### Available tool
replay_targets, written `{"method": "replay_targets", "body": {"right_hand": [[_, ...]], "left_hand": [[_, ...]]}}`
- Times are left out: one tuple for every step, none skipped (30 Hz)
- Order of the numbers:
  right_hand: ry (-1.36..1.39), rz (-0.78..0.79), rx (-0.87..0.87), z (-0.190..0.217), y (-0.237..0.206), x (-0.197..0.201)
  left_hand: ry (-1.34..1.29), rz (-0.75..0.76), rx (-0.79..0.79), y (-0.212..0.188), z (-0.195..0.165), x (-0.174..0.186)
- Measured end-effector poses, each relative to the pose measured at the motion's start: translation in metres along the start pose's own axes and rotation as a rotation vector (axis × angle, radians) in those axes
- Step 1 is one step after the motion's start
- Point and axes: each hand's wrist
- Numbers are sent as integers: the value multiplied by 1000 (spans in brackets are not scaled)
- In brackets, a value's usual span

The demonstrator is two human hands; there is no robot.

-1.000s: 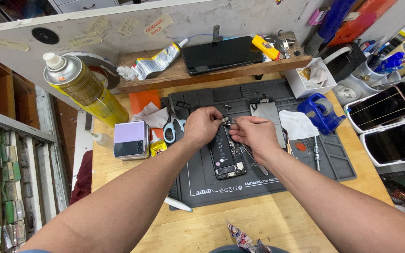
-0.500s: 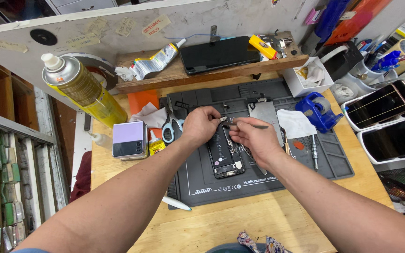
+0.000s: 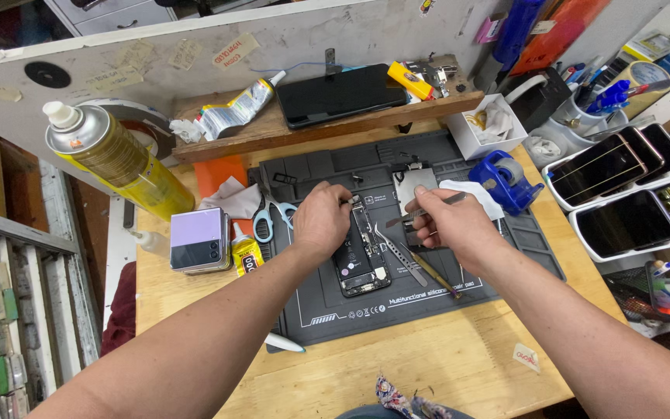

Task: The person disassembles a smartphone on a workbench, removes the back cover and internal components, and uses a screwdriver and tweezers to manipulate small parts. The person then reassembles the phone by reconnecting cables and placing the back cover back on.

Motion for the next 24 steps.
{"method": "replay_targets", "body": {"right_hand": [[-7, -5, -17, -2, -2, 0], [-13, -8, -33, -4, -2, 0], [-31, -28, -37, -6, -3, -1], [-48, -48, -42, -8, -4, -2], [-65, -70, -48, -10, -4, -2], [-114, -114, -12, -11, -2, -3], [-163, -158, 24, -11, 1, -4], [-211, -201, 60, -11, 3, -5], [-159, -197, 56, -10, 6, -6], [-106, -193, 51, -8, 12, -7], [-55, -190, 46, -5, 17, -9], [-39, -163, 27, -2, 22, -12], [-23, -136, 9, 0, 26, -16], [-8, -108, -8, 2, 29, -19], [3, -72, -31, 4, 32, -21], [14, -38, -55, 6, 35, -25], [26, -3, -81, 7, 37, -27], [64, 20, -116, 8, 38, -29], [103, 42, -150, 10, 40, -31], [141, 63, -184, 12, 41, -31], [247, 146, -201, 13, 40, -28], [353, 231, -218, 15, 38, -24], [462, 321, -236, 16, 38, -24], [519, 357, -258, 17, 37, -22]], "left_hand": [[-3, -1, 3, 1, -1, 1], [-4, -4, 8, 2, -2, 2], [-8, 3, 13, 4, -3, 3], [-12, 9, 19, 5, -4, 3], [-17, 17, 24, 5, -4, 3], [-23, 23, 27, 5, -5, 3], [-29, 29, 30, 6, -4, 3], [-35, 35, 34, 6, -4, 3], [-31, 25, 26, 6, -4, 3], [-27, 15, 18, 6, -3, 2], [-25, 6, 8, 5, -3, 1], [-26, 5, 6, 5, -3, 0], [-26, 5, 2, 4, -3, 0], [-27, 3, -1, 3, -4, 0], [-28, -16, -18, 2, -5, 1], [-28, -34, -35, 1, -7, 3], [-29, -50, -52, -2, -10, 4], [-35, -80, -106, -5, -12, 7], [-40, -109, -161, -10, -15, 11], [-45, -138, -217, -13, -19, 15], [-33, -174, -295, -18, -23, 19], [-19, -208, -370, -24, -27, 23], [1, -243, -442, -30, -30, 29], [11, -251, -484, -36, -32, 33]]}}
Point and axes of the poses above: each hand's wrist, its own y-axis towards the middle knuckle, its own x-axis out of the back of the hand, z = x × y, and after that the axes turned 13 degrees about z, right-handed
